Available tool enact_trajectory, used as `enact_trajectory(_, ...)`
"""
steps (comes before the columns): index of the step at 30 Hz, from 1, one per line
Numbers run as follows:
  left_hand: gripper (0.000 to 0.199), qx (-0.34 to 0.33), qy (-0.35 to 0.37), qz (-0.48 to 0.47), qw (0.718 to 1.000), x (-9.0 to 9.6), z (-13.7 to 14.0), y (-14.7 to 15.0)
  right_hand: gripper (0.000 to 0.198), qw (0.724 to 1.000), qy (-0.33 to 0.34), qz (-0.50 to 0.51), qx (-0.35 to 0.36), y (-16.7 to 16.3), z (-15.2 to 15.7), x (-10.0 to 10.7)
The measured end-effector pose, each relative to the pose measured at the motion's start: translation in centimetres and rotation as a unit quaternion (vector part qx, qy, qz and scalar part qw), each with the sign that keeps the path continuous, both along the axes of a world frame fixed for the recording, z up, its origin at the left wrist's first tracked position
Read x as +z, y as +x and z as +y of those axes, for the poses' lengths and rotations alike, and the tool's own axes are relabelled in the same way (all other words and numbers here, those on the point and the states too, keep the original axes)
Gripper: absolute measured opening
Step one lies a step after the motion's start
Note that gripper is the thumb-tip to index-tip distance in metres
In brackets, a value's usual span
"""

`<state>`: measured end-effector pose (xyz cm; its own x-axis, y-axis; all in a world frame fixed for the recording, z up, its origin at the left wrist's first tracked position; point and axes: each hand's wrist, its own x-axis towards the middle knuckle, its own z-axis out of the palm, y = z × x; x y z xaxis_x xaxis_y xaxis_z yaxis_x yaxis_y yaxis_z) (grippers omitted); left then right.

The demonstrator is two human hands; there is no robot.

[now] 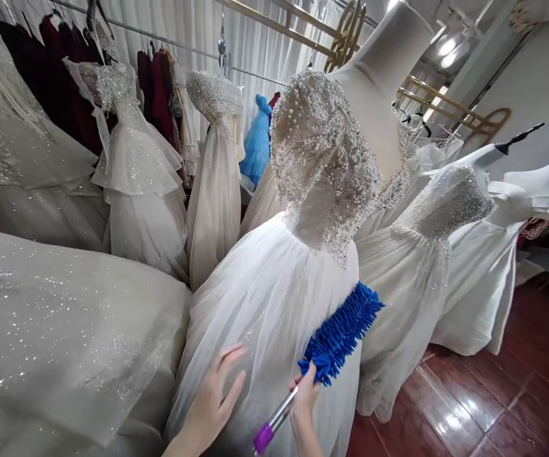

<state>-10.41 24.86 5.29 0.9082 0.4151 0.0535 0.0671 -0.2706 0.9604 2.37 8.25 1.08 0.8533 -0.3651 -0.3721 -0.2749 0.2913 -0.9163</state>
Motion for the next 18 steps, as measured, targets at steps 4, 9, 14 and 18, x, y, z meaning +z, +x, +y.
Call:
enact_trajectory(4,0.045,-0.149,-0.100,0.116,0.977,-3.4,-0.6,-0.3,0.047,0.998,-0.049,-0.037,-0.031,-2.3,0.6,1.5)
enact_trajectory(9,0.057,-0.196,-0.262,0.112,0.938,-4.9,-1.6,0.9,0.043,0.993,0.039,-0.107,0.022,-1.9,6.7,5.8)
enact_trajectory(14,0.065,-0.150,-0.222,0.136,0.954,-6.0,0.8,1.4,0.049,0.993,0.081,-0.062,0.053,-2.2,10.3,3.4)
enact_trajectory(18,0.071,-0.218,-0.138,0.215,0.942,-8.9,3.0,-1.5,0.058,0.995,0.062,-0.014,0.081,-6.1,9.3,-1.5)
